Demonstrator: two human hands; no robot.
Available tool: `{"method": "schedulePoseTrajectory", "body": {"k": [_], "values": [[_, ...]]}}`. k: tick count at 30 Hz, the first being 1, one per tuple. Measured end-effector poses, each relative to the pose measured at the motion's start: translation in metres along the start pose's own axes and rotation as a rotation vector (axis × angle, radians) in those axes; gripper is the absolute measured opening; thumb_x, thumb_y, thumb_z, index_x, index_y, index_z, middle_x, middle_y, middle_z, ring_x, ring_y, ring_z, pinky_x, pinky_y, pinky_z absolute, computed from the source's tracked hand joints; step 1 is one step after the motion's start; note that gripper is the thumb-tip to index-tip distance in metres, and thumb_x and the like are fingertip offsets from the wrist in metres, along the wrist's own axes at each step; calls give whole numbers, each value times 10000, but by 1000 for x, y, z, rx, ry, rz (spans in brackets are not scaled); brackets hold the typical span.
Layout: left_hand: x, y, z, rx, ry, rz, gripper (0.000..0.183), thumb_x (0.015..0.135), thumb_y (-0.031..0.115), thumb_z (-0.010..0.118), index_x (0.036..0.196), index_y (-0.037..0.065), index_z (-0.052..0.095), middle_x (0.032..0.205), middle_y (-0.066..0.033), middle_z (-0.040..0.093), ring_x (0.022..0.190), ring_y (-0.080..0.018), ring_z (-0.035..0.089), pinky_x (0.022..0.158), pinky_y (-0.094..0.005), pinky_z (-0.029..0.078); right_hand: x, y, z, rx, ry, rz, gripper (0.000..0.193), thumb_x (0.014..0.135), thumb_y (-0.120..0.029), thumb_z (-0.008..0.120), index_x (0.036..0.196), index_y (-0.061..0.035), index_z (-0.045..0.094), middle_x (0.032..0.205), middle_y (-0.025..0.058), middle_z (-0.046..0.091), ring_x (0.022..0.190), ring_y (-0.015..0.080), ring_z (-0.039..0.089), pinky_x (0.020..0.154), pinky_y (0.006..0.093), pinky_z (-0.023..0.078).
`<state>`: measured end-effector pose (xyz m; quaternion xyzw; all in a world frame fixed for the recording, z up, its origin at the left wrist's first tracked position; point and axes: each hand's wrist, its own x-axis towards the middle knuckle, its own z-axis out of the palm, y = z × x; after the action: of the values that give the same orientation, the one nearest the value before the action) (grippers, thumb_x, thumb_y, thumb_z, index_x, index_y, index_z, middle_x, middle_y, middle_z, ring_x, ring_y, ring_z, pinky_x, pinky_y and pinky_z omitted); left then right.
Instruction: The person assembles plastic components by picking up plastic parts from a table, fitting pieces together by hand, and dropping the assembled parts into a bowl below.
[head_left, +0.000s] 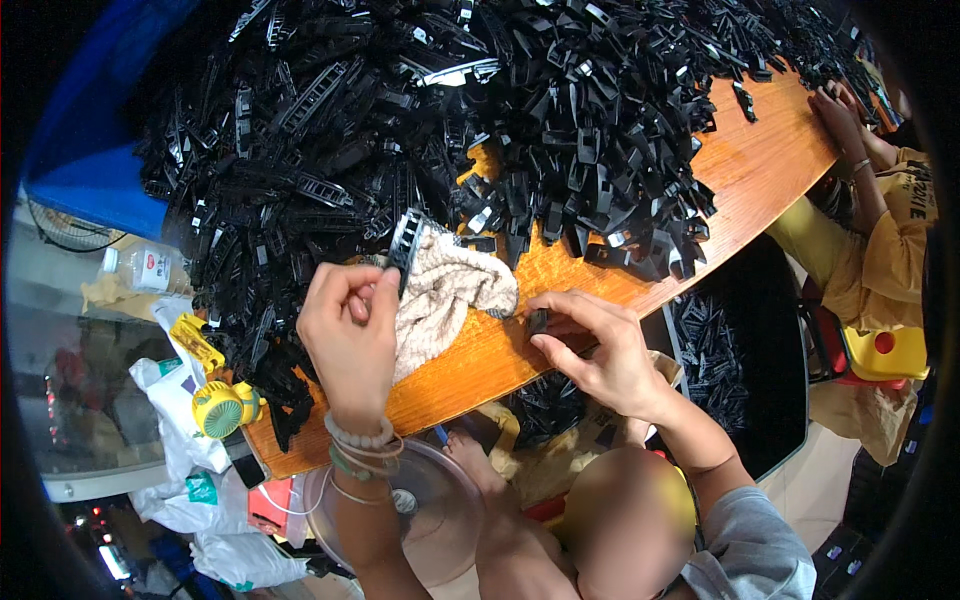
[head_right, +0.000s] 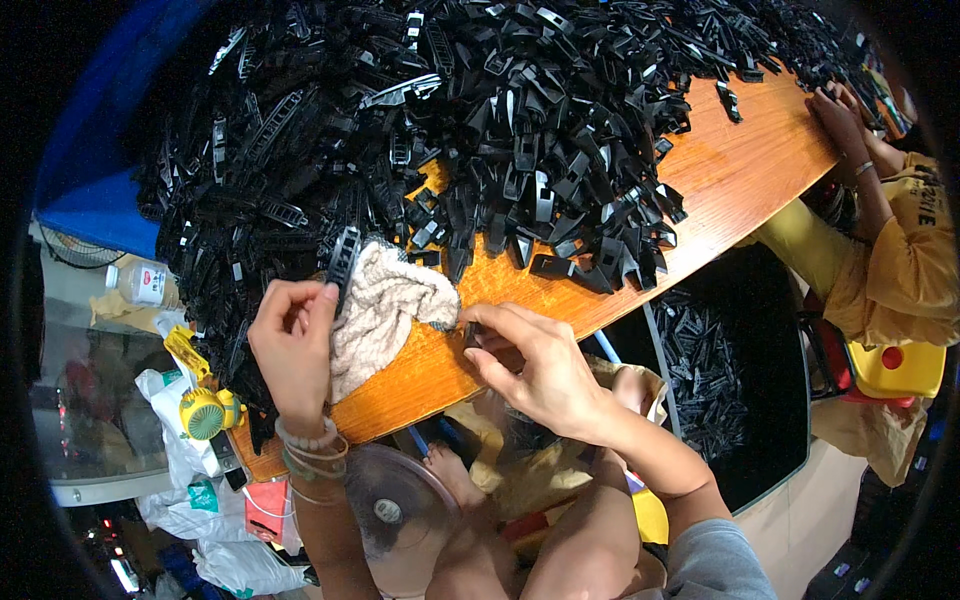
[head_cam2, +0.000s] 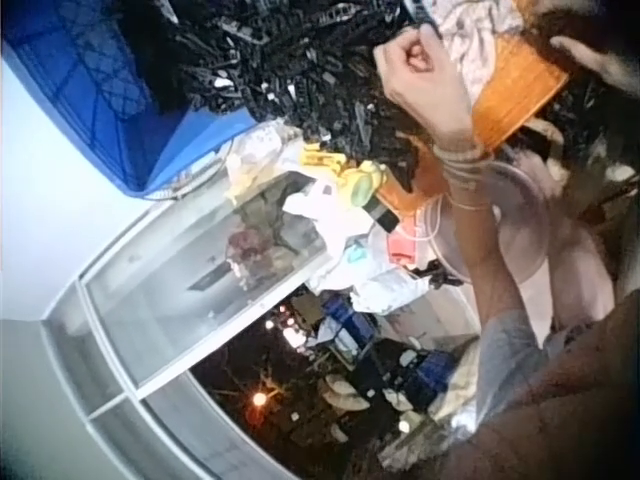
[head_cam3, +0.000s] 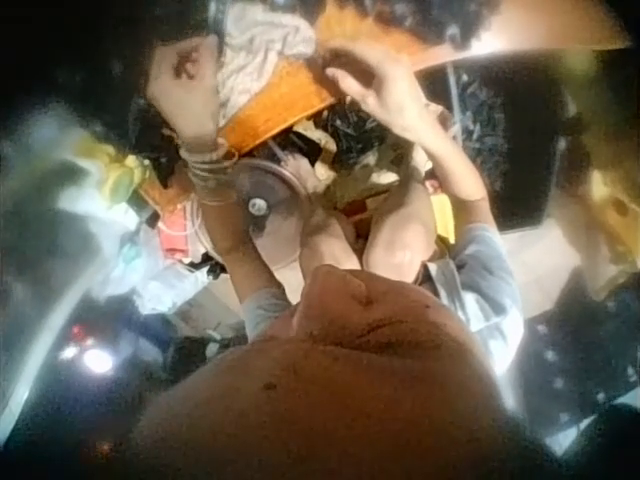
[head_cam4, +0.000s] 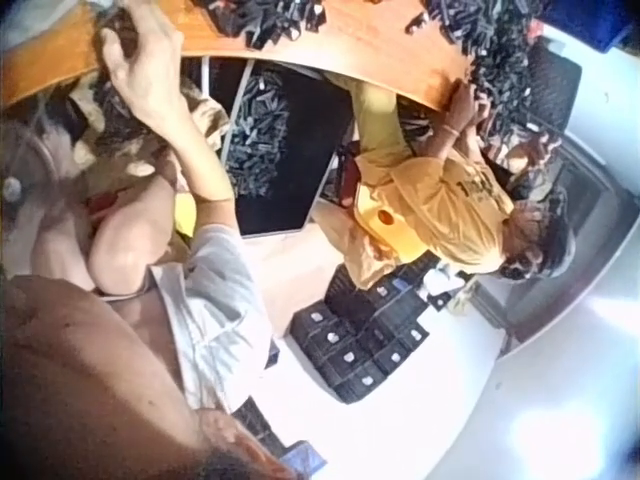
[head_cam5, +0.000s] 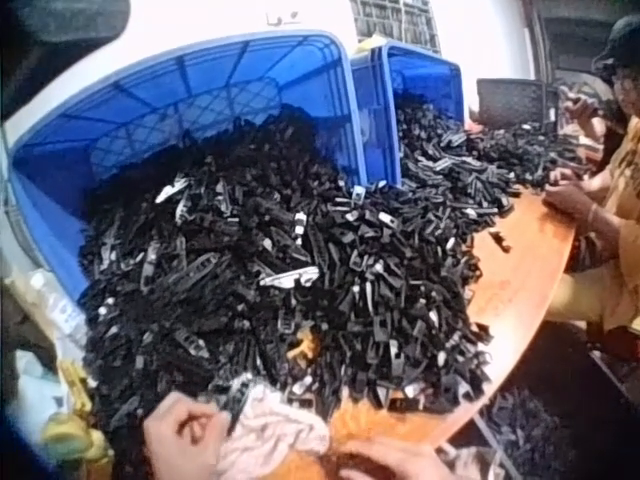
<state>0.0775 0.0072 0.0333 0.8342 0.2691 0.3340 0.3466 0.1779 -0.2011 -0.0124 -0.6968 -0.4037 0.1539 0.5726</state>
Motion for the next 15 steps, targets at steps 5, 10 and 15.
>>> {"method": "schedulePoseTrajectory", "body": {"k": [5, 10, 15], "values": [[-37, -2, -12, -105, -45, 26, 82, 831, -8, 714, 867, -40, 649, 881, -74, 669, 707, -68, 580, 621, -215, 457, -1, 7, -2, -316, -30, -280, 283, 814, -91, 732, 1082, -35, 663, 975, 95, 626, 899, 266, 577, 791, 371, 455], [-84, 1, -47, -611, -203, -454, 229, 850, -108, 642, 1068, -57, 596, 897, -147, 685, 701, -170, 679, 618, -266, 560, -5, 12, -7, -404, -26, -174, 262, 774, -113, 768, 1012, -54, 676, 967, 76, 632, 925, 271, 546, 804, 380, 397], [-182, -50, -105, -960, -74, -537, 143, 876, -15, 648, 997, -88, 668, 1041, -215, 647, 660, -201, 655, 565, -288, 552, 0, 10, 0, -391, -30, -166, 258, 749, -96, 778, 980, -35, 681, 952, 94, 646, 899, 281, 555, 820, 376, 414]]}}
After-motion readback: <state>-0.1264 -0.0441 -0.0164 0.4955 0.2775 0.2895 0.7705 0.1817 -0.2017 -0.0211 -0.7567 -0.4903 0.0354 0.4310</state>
